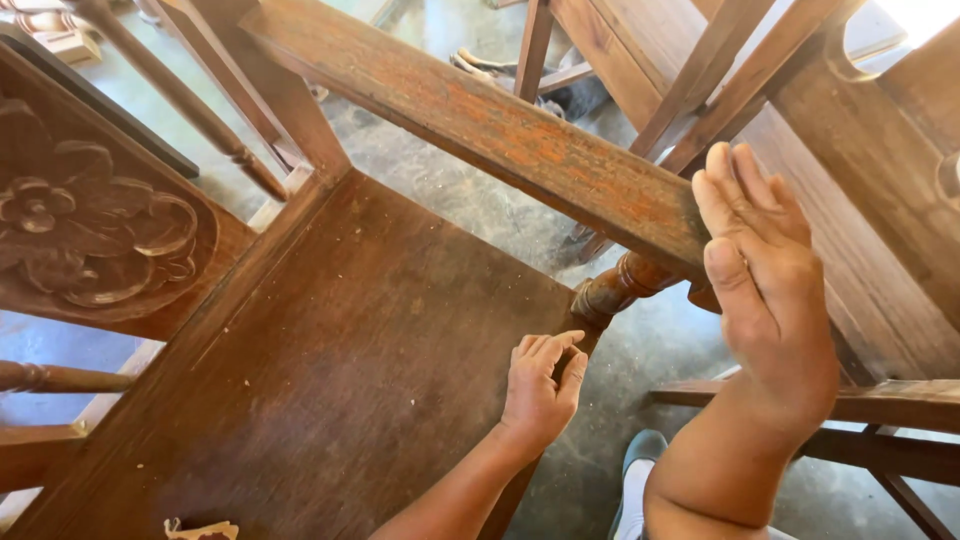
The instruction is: Sanding a wooden chair with sandpaper to smooth the surface
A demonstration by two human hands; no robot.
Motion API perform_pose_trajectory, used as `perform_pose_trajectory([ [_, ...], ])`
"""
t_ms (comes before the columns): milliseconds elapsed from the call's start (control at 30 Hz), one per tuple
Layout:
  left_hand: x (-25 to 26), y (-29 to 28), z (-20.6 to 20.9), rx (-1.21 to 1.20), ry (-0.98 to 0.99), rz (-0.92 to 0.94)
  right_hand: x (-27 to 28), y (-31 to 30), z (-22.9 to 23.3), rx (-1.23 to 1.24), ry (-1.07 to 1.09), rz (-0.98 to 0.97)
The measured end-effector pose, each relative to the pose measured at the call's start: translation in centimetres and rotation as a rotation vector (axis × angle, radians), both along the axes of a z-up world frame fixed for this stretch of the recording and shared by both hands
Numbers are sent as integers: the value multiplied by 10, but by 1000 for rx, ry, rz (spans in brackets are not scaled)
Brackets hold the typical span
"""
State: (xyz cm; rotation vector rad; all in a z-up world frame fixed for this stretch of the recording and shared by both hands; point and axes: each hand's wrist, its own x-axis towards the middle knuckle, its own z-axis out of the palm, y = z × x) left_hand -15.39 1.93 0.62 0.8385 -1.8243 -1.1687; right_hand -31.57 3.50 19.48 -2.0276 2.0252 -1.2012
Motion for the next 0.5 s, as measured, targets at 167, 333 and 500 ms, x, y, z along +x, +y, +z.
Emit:
perform_pose_trajectory([
  [167,11,0,0,10,57,13,18,5,-53,-405,148,-228],
  [333,15,2,-1,13,57,31,11,-7,-22,-44,448,-300],
  [500,16,3,3,13,24,1,9,-34,-10,91,733,-314],
])
